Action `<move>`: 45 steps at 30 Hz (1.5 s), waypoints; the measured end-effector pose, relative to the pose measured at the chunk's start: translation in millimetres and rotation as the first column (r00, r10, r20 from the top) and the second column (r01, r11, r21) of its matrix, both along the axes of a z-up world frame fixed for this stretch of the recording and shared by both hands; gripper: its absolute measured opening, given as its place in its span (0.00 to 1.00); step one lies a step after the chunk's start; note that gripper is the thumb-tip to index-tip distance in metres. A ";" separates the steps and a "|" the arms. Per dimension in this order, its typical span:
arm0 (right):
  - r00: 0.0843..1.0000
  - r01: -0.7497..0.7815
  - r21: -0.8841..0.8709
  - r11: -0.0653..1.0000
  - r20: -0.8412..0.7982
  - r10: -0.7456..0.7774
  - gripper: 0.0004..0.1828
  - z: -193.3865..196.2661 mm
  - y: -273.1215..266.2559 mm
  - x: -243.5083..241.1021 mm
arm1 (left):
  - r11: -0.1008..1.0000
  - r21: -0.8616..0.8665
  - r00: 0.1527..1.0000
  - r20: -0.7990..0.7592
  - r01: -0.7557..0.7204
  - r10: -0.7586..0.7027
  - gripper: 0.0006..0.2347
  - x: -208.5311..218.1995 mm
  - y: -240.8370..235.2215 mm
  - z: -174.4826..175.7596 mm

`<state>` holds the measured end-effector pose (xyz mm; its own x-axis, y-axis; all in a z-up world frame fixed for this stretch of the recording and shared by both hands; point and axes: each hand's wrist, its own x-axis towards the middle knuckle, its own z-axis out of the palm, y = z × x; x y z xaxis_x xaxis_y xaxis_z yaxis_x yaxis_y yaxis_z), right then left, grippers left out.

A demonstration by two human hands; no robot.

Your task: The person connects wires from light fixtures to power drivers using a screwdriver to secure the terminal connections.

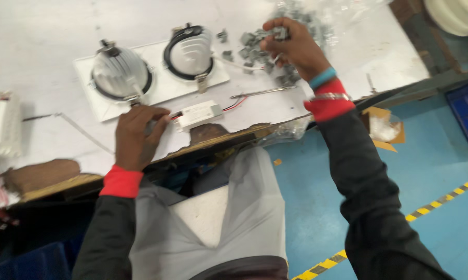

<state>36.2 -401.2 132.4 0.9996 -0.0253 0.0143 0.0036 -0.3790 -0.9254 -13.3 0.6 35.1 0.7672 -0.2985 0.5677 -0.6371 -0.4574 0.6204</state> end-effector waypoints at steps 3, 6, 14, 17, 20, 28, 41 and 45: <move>0.971 -0.234 0.252 0.939 0.005 0.240 0.17 3.8 54.7 -44.7 | 1.000 -0.016 0.998 0.061 -0.025 0.026 0.04 -0.6 3.0 -1.1; 0.953 -0.304 0.200 0.931 0.078 0.294 0.11 -16.7 95.6 -50.4 | 0.999 -0.027 0.999 0.024 -0.033 0.033 0.04 -4.1 3.9 1.2; 0.976 -0.009 -0.343 0.939 0.201 0.082 0.04 -74.8 79.9 -4.3 | 0.996 -0.003 0.994 0.069 -0.087 0.087 0.05 -4.7 1.8 8.4; 0.974 0.063 -0.344 0.937 0.224 0.017 0.06 -78.0 60.1 -5.0 | 0.996 -0.009 0.996 -0.005 -0.085 0.085 0.06 -4.4 2.4 6.6; 0.841 0.120 -0.464 0.878 0.517 0.158 0.07 -70.5 55.9 -19.4 | 0.997 0.003 0.996 -0.036 -0.077 0.077 0.06 -1.7 2.8 2.3; 0.983 -0.182 -0.266 0.946 -0.033 0.180 0.15 -23.0 126.0 -56.8 | 0.997 0.025 0.995 -0.072 -0.072 0.074 0.06 1.8 2.0 -1.0; 0.938 -0.347 -0.180 0.920 -0.049 0.344 0.16 -30.3 166.2 -47.2 | 0.993 0.074 0.996 0.020 -0.093 0.092 0.05 1.4 2.4 -2.2; 0.887 -0.429 -0.151 0.891 0.120 0.447 0.13 -31.0 165.9 -44.4 | 0.994 0.066 0.996 0.015 -0.089 0.088 0.05 2.1 2.6 -4.0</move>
<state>-8.2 -235.3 101.5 0.8945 0.4252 0.1377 0.3269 -0.4122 -0.8504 -11.1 3.2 31.1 0.7854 -0.2673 0.5582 -0.5996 -0.5521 0.5793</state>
